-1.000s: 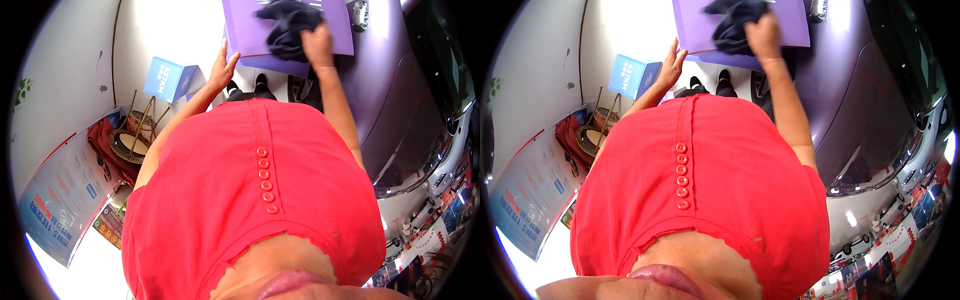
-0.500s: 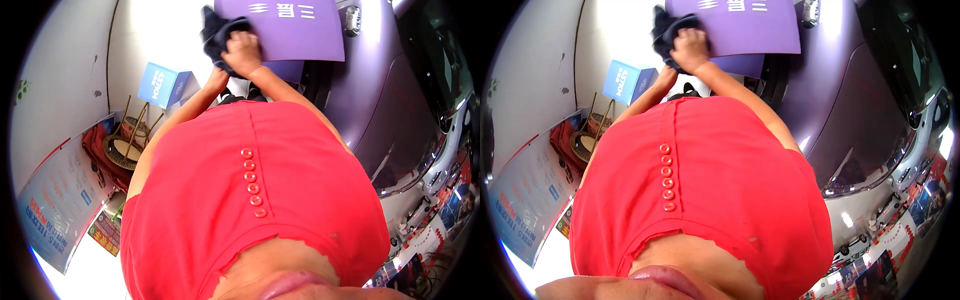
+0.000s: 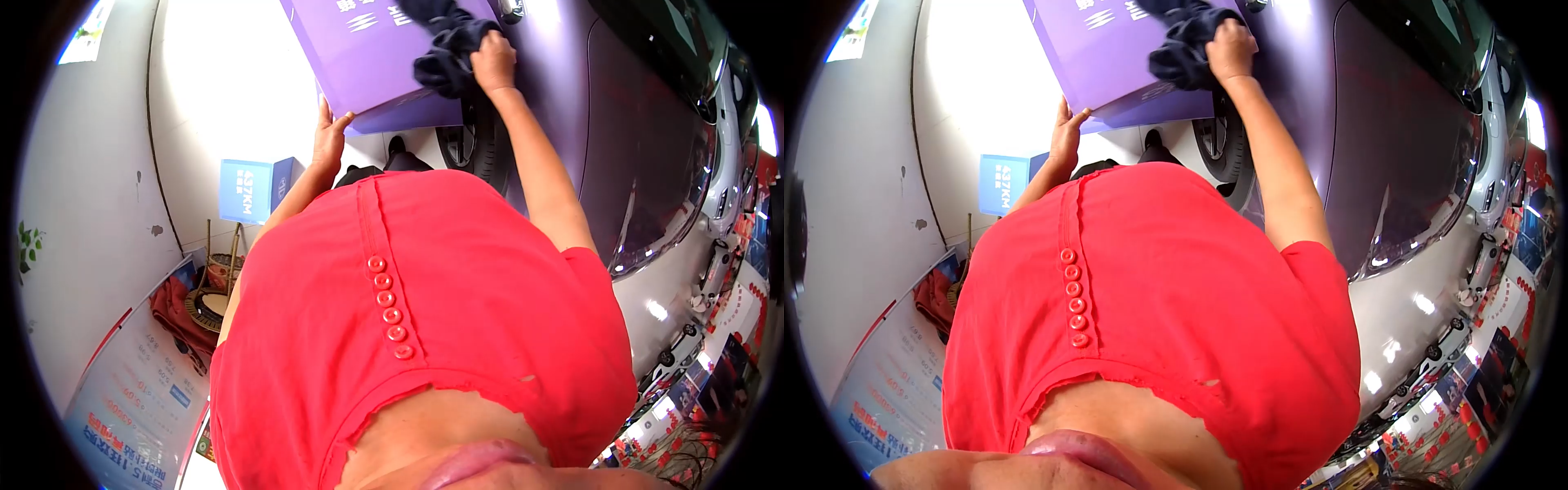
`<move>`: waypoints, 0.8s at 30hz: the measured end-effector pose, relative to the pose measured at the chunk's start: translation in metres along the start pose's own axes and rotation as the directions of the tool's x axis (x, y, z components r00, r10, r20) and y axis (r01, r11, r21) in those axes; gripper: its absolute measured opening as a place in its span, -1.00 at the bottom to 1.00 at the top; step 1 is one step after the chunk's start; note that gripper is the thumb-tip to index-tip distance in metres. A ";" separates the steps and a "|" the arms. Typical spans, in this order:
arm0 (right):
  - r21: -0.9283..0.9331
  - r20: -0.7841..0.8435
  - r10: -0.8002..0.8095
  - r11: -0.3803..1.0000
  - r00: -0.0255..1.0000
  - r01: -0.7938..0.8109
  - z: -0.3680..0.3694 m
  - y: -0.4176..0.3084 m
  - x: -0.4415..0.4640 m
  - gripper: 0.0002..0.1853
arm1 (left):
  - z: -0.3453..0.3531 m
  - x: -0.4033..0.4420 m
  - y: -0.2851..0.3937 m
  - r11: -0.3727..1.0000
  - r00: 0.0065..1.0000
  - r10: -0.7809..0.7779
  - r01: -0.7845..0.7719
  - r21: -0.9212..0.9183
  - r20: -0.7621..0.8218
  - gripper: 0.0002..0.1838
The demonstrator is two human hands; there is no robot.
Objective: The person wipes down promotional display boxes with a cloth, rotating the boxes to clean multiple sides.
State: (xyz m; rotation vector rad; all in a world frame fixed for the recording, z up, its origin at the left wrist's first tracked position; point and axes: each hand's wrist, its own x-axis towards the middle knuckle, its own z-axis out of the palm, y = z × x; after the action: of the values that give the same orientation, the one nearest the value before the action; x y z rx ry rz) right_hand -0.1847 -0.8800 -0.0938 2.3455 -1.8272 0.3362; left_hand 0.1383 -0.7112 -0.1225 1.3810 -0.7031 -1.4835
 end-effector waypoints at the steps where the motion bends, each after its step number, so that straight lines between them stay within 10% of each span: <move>1: 0.042 -0.059 0.092 0.995 0.994 -0.090 -0.003 0.009 0.000 -0.68 | -0.002 -0.002 0.009 1.000 1.000 -0.008 0.008 -0.023 0.004 -0.09; 5: 0.122 -0.004 0.303 0.946 0.953 -0.300 0.012 -0.010 -0.001 -0.30 | -0.032 0.009 0.015 0.997 0.995 0.051 -0.047 0.060 -0.082 -0.12; 10: 0.259 -0.159 -0.102 0.955 0.982 0.141 -0.007 -0.112 -0.037 -0.38 | -0.047 0.002 0.039 0.956 0.969 -0.149 0.192 0.220 -0.199 -0.09; 18: 0.372 0.000 -0.413 0.845 0.911 0.384 -0.014 -0.095 -0.013 -0.61 | -0.050 0.012 0.017 0.993 0.990 0.057 -0.043 0.109 -0.129 -0.14; 22: 0.336 -0.026 -0.218 0.917 0.976 0.214 -0.006 -0.035 0.027 -0.61 | -0.043 0.009 0.025 0.984 0.992 0.025 -0.003 0.179 -0.121 -0.15; 24: 0.181 -0.109 0.129 0.977 0.986 -0.108 0.027 -0.001 0.053 -0.56 | -0.047 0.011 0.021 0.981 0.989 0.017 0.013 0.191 -0.150 -0.15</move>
State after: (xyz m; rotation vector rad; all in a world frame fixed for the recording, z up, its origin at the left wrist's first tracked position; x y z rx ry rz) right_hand -0.1690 -0.9363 -0.1060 2.2713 -1.9566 0.6640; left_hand 0.1895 -0.7198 -0.1172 1.6201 -0.7657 -1.3197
